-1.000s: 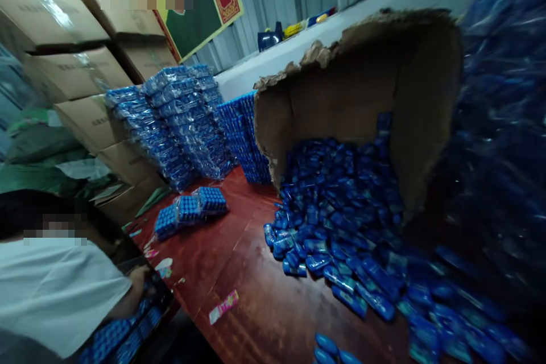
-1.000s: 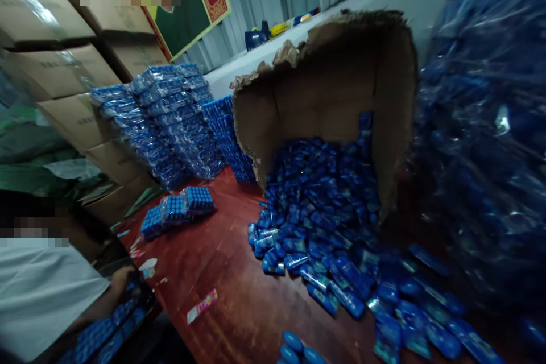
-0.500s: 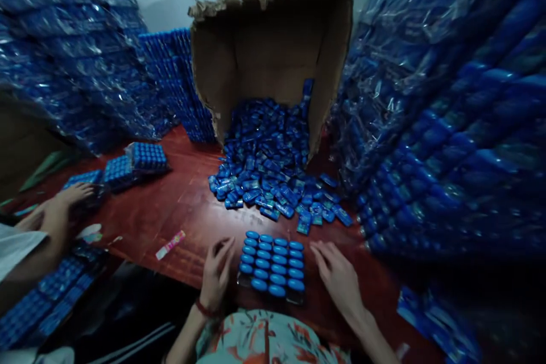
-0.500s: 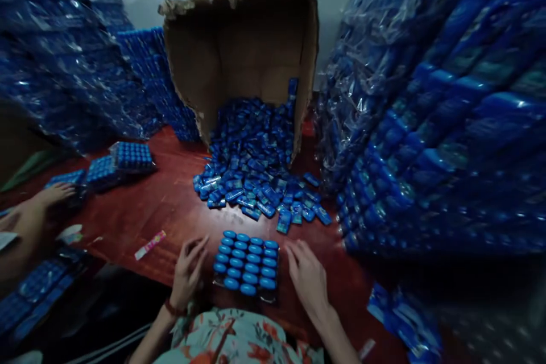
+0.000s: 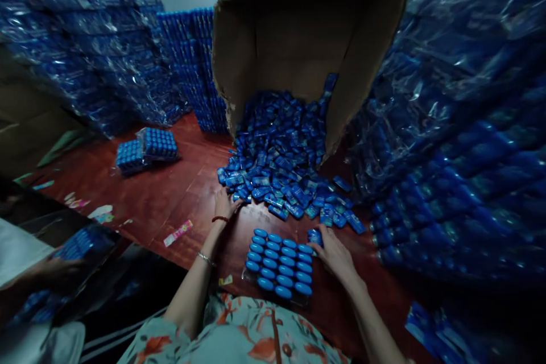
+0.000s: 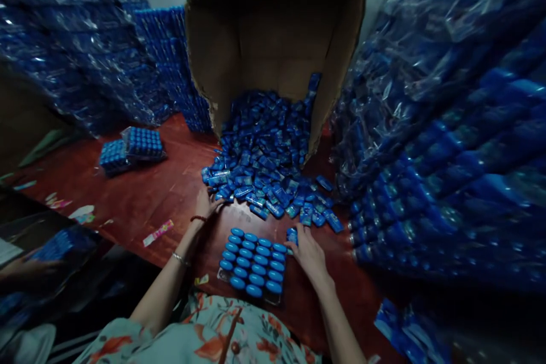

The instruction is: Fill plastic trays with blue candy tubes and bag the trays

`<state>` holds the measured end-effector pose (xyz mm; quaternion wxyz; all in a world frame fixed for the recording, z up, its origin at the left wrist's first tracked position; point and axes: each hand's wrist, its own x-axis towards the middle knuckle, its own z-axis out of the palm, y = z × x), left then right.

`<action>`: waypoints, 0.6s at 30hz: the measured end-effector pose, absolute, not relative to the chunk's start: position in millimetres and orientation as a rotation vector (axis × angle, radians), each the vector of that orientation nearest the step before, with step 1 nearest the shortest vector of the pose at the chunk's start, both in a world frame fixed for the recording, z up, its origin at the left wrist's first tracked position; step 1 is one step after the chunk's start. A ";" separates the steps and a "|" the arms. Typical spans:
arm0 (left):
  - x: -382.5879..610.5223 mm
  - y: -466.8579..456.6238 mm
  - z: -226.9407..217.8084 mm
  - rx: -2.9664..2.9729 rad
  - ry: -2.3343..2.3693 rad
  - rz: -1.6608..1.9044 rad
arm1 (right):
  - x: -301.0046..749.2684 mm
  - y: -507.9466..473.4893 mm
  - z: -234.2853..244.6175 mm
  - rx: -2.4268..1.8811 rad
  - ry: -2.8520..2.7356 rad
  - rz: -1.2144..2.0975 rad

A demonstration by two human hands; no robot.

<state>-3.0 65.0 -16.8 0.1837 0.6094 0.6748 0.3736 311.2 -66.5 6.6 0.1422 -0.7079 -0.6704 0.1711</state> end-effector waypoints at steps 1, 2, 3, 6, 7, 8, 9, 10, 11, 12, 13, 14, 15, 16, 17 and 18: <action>-0.7 66.0 -17.9 1.727 1.901 1.031 | 316.0 -72.0 0.3 -1.978 -1.851 0.572; 1.8 66.8 -18.6 1.732 1.893 1.009 | 320.4 -78.0 -5.3 -1.925 -1.748 0.659; 4.2 67.5 -18.9 1.734 1.879 0.985 | 324.2 -85.1 -9.8 -1.896 -1.620 0.750; 9.0 66.5 -16.7 1.727 1.826 0.921 | 329.9 -113.2 -12.5 -1.862 -1.141 1.059; 9.0 63.7 -15.1 1.717 1.809 0.910 | 330.1 -124.5 -9.2 -1.819 -0.981 1.149; 7.8 58.8 -13.0 1.704 1.792 0.901 | 329.6 -136.5 -4.2 -1.752 -0.843 1.219; 5.4 51.3 -10.2 1.691 1.774 0.891 | 328.6 -148.5 2.1 -1.681 -0.739 1.271; 1.7 40.7 -6.7 1.677 1.755 0.887 | 327.1 -160.2 9.1 -1.625 -0.672 1.313; -2.9 26.9 -2.3 1.661 1.736 0.888 | 325.0 -171.2 15.9 -1.598 -0.638 1.347; -8.2 10.3 2.8 1.641 1.719 0.888 | 322.1 -181.3 21.8 -1.597 -0.629 1.379; -13.8 -8.7 8.5 1.607 1.704 0.898 | 318.5 -190.1 26.1 -1.612 -0.638 1.404; -19.1 -29.2 14.4 1.556 1.691 0.903 | 314.1 -197.5 28.5 -1.632 -0.655 1.418; -23.7 -50.2 20.3 1.480 1.685 0.901 | 309.0 -203.4 28.7 -1.651 -0.675 1.416; -27.3 -70.6 25.9 1.380 1.683 0.903 | 303.5 -207.7 27.1 -1.663 -0.692 1.398; -29.6 -89.6 30.8 1.273 1.681 0.887 | 298.0 -210.7 24.0 -1.667 -0.716 1.366; -30.3 -106.3 34.9 1.166 1.675 0.863 | 293.1 -212.5 20.1 -1.673 -0.759 1.321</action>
